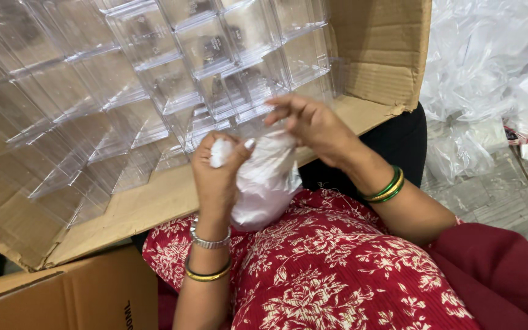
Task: The person sits on the floor in front of a cardboard box filled with clear plastic boxes. They place plastic boxes into a plastic bag, gather and twist the bag closed, and set the bagged boxes aside, repeating the process with more boxes.
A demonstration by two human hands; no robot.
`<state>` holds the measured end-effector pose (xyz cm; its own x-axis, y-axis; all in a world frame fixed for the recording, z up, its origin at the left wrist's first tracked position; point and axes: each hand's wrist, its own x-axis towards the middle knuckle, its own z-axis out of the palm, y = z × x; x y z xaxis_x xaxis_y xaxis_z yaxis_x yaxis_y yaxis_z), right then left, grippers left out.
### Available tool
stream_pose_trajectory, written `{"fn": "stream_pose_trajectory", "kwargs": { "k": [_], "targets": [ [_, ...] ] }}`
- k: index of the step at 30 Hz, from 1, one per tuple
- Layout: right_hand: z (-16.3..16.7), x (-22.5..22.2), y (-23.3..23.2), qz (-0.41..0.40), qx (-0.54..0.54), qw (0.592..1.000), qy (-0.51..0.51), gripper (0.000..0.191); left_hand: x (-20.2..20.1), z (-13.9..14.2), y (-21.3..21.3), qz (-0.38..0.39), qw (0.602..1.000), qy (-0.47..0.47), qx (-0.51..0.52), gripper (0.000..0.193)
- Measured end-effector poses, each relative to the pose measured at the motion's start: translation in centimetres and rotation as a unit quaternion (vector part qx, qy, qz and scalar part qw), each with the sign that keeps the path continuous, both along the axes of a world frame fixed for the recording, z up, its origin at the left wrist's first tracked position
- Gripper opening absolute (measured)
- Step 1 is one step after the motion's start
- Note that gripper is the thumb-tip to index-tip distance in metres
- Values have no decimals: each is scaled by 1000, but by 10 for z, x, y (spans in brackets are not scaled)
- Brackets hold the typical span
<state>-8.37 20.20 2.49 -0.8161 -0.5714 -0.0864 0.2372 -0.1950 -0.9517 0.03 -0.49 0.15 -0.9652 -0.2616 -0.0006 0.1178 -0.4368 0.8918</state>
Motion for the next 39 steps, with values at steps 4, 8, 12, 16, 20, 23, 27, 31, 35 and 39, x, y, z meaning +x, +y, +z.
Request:
{"fn": "stream_pose_trajectory", "kwargs": {
  "k": [4, 8, 12, 16, 20, 23, 27, 31, 35, 39],
  "targets": [
    [-9, 1, -6, -37, 78, 995, 52, 18, -3, 0, 5, 2, 1000, 19, -2, 22],
    [-24, -2, 4, -95, 65, 990, 86, 14, -4, -3, -3, -43, 997, -14, -66, 13],
    [-34, 6, 1, -80, 79, 985, 134, 20, -17, -7, -6, -17, 998, -37, -38, 9],
    [-19, -10, -7, -52, 13, 980, 191, 26, -15, -12, -16, -146, 976, -24, 162, 17],
    [15, -37, 16, -39, -225, 947, -227, 23, -15, -28, -23, -277, 932, -16, 232, 12],
    [15, -50, 24, -25, -183, 979, -86, 19, -38, -46, -22, -147, 979, -65, 126, 7],
    [-35, -85, -20, -200, 42, 952, 229, 22, -90, -63, -15, 154, 953, -6, -261, 8],
    [-79, -105, -39, -241, 184, 896, 324, 36, -115, -73, -10, 191, 890, -117, -396, 18],
    [-90, -103, -39, -167, 188, 958, 136, 37, -120, -83, -19, 230, 887, -67, -394, 12],
    [-86, -99, -40, -160, 93, 967, 175, 31, -119, -86, -24, 221, 952, 52, -205, 12]
  ]
}}
